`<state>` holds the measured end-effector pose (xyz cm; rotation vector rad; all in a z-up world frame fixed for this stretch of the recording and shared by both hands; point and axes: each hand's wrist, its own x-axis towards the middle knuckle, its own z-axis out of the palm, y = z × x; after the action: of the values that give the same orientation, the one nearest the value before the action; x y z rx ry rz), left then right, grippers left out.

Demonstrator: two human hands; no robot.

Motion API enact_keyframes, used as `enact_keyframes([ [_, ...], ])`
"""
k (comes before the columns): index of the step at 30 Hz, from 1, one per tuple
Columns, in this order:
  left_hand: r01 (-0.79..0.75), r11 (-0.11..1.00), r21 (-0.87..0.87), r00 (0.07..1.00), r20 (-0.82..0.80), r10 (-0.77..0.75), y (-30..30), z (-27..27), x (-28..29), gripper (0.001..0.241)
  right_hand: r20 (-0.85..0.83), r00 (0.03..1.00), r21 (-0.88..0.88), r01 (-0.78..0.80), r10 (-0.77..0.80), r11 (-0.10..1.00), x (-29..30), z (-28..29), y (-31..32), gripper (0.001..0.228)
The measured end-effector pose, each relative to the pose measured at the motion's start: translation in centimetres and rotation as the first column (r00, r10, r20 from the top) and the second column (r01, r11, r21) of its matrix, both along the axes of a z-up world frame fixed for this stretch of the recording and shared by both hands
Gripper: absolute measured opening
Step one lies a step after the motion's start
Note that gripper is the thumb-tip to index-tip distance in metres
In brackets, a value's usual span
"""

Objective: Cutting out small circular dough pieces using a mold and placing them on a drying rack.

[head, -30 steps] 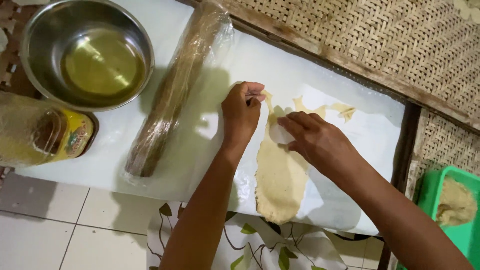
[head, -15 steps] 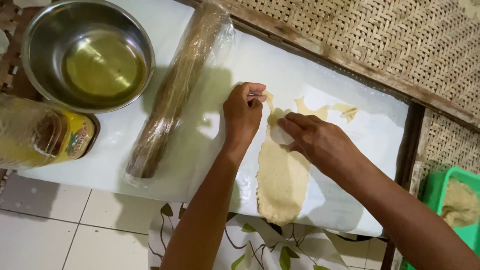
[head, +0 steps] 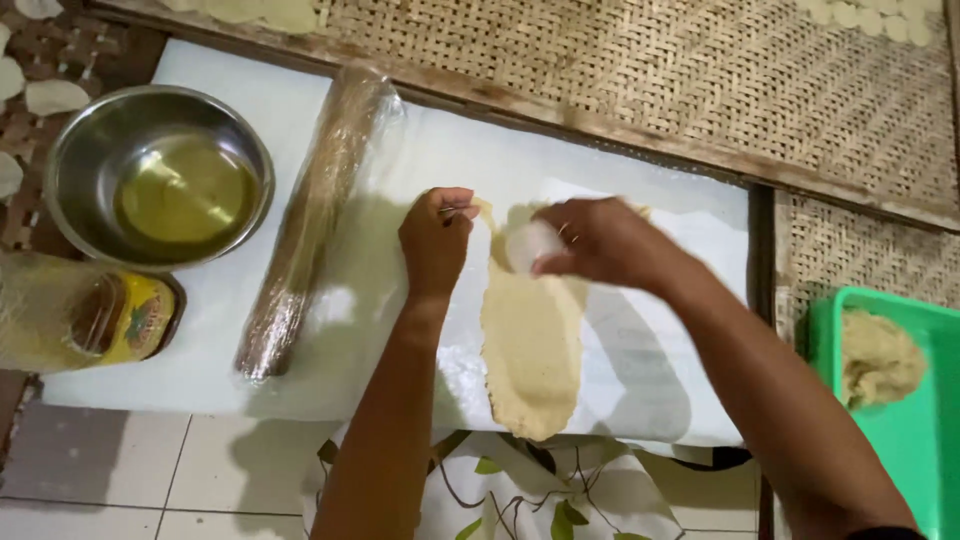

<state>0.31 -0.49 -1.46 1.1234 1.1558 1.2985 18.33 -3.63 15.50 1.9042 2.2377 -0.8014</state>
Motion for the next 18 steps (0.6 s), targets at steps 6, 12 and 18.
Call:
enact_keyframes([
  [6,0.011,0.997,-0.070,1.000,-0.015,-0.012,0.2,0.1,0.2,0.024,-0.071,0.989,0.148,0.142,-0.133,0.979,3.1,3.8,-4.2,0.061],
  [12,0.018,0.996,-0.092,1.000,-0.005,-0.018,-0.1,1.1,-0.1,0.024,-0.014,1.000,0.209,-0.018,0.022,0.978,2.4,0.2,-7.5,0.063],
  [18,0.031,0.987,-0.155,0.999,-0.013,-0.033,-0.1,1.9,-0.3,0.023,0.095,0.995,0.183,-0.053,0.036,0.982,1.4,-0.6,-6.8,0.061],
])
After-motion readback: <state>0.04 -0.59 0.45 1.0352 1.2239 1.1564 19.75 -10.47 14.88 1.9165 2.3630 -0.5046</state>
